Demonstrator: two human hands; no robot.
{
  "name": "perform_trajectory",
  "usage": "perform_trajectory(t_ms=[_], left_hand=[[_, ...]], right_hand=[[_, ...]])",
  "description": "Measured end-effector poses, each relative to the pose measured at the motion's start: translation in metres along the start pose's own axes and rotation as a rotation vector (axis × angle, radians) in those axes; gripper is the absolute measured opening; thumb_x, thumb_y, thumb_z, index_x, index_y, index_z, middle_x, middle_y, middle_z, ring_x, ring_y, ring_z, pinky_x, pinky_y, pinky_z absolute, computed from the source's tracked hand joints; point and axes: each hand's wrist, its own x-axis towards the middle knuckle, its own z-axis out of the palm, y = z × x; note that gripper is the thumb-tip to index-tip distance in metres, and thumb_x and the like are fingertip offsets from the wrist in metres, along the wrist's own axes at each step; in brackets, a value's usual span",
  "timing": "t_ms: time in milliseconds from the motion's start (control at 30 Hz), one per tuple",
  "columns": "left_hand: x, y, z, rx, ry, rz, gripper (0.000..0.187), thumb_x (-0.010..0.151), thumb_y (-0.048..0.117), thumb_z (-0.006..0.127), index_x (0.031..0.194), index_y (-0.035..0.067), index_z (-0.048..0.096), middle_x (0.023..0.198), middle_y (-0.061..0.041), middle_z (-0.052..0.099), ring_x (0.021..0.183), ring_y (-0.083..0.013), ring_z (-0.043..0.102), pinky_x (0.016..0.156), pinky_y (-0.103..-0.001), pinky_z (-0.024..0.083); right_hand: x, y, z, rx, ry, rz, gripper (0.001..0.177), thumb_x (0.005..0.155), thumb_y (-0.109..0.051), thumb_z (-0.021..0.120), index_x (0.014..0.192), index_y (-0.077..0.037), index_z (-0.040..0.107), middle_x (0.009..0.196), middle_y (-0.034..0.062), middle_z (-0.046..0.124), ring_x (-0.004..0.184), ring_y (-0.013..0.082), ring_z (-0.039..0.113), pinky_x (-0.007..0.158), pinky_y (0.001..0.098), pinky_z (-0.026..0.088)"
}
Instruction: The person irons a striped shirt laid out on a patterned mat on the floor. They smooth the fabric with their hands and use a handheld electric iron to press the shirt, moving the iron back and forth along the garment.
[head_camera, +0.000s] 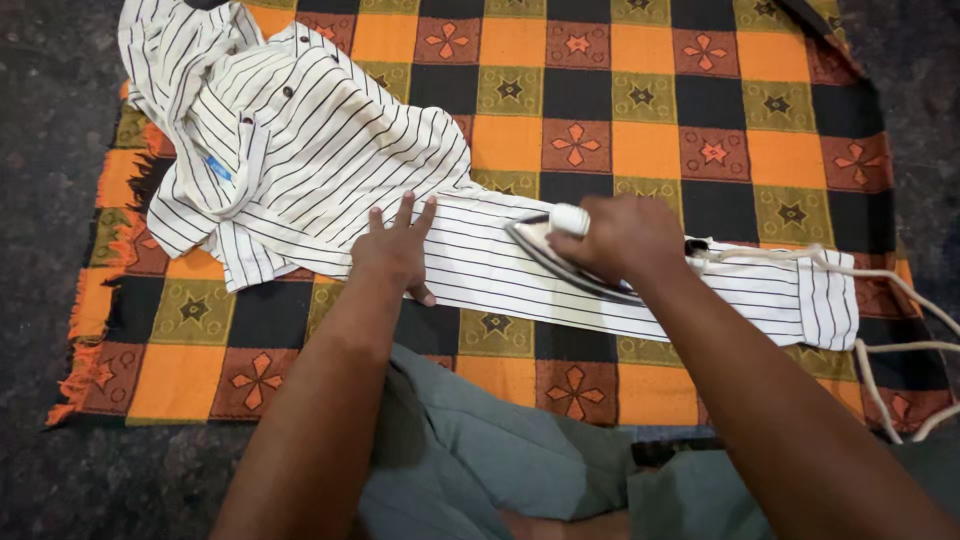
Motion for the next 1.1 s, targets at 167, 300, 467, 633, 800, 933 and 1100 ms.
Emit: perform_trajectory(t_ms=[167, 300, 467, 633, 800, 933, 1100], left_hand=[[0.001, -0.001, 0.000, -0.028, 0.015, 0.009, 0.156, 0.055, 0.040, 0.103, 0.163, 0.041, -0.009, 0.174, 0.008, -0.008, 0.158, -0.0445, 0.005, 0.107, -0.059, 0.048], [0.001, -0.001, -0.001, -0.015, 0.043, 0.011, 0.158, 0.052, 0.041, 0.104, 0.163, 0.040, -0.008, 0.175, 0.006, -0.008, 0.157, -0.0451, 0.007, 0.109, -0.058, 0.047], [-0.001, 0.000, -0.002, 0.000, 0.065, 0.025, 0.161, 0.049, 0.039, 0.105, 0.164, 0.039, -0.007, 0.175, 0.003, -0.007, 0.157, -0.0460, 0.009, 0.113, -0.057, 0.044], [-0.009, 0.006, -0.001, -0.056, 0.038, -0.037, 0.154, 0.057, 0.035, 0.103, 0.164, 0.041, -0.007, 0.175, 0.002, -0.008, 0.158, -0.0448, 0.006, 0.109, -0.060, 0.046], [-0.004, 0.016, 0.025, 0.155, 0.252, 0.000, 0.130, 0.069, 0.027, 0.095, 0.165, 0.036, 0.007, 0.174, 0.000, 0.005, 0.154, -0.0401, 0.020, 0.097, -0.060, 0.052], [0.009, 0.022, 0.035, 0.269, 0.296, 0.169, 0.118, 0.074, 0.009, 0.088, 0.165, 0.038, 0.018, 0.172, 0.000, 0.021, 0.141, -0.0300, 0.050, 0.095, -0.047, 0.058], [0.004, 0.017, 0.027, 0.219, 0.248, 0.192, 0.124, 0.066, 0.012, 0.091, 0.162, 0.039, 0.018, 0.169, 0.009, 0.025, 0.141, -0.0264, 0.051, 0.101, -0.042, 0.055]], right_hand=[[0.014, 0.004, 0.001, 0.075, 0.015, 0.044, 0.065, 0.081, -0.076, 0.061, 0.097, -0.016, 0.078, 0.085, 0.0172, 0.075, 0.086, 0.0365, 0.073, 0.077, 0.0512, 0.057], [0.015, 0.016, -0.003, 0.096, -0.102, -0.107, 0.060, 0.077, -0.072, 0.066, 0.093, -0.016, 0.080, 0.089, 0.0155, 0.076, 0.087, 0.0354, 0.073, 0.077, 0.0493, 0.058], [-0.017, 0.026, -0.005, 0.083, -0.233, -0.162, 0.048, 0.072, -0.066, 0.069, 0.106, -0.035, 0.080, 0.095, 0.0091, 0.078, 0.089, 0.0332, 0.074, 0.079, 0.0470, 0.058], [-0.042, 0.045, -0.005, 0.101, -0.157, -0.227, 0.043, 0.074, -0.064, 0.069, 0.107, -0.037, 0.079, 0.098, 0.0056, 0.078, 0.093, 0.0319, 0.073, 0.079, 0.0466, 0.057], [-0.051, 0.061, -0.002, 0.087, -0.168, -0.205, 0.045, 0.073, -0.063, 0.070, 0.110, -0.039, 0.078, 0.099, 0.0057, 0.077, 0.094, 0.0320, 0.072, 0.080, 0.0467, 0.057], [-0.058, 0.089, 0.000, 0.092, -0.147, -0.207, 0.044, 0.077, -0.064, 0.070, 0.110, -0.037, 0.078, 0.098, 0.0088, 0.077, 0.092, 0.0336, 0.072, 0.081, 0.0473, 0.056], [-0.070, 0.127, 0.009, 0.164, -0.122, -0.153, 0.045, 0.073, -0.063, 0.071, 0.107, -0.035, 0.079, 0.094, 0.0081, 0.078, 0.087, 0.0328, 0.073, 0.077, 0.0471, 0.058]])
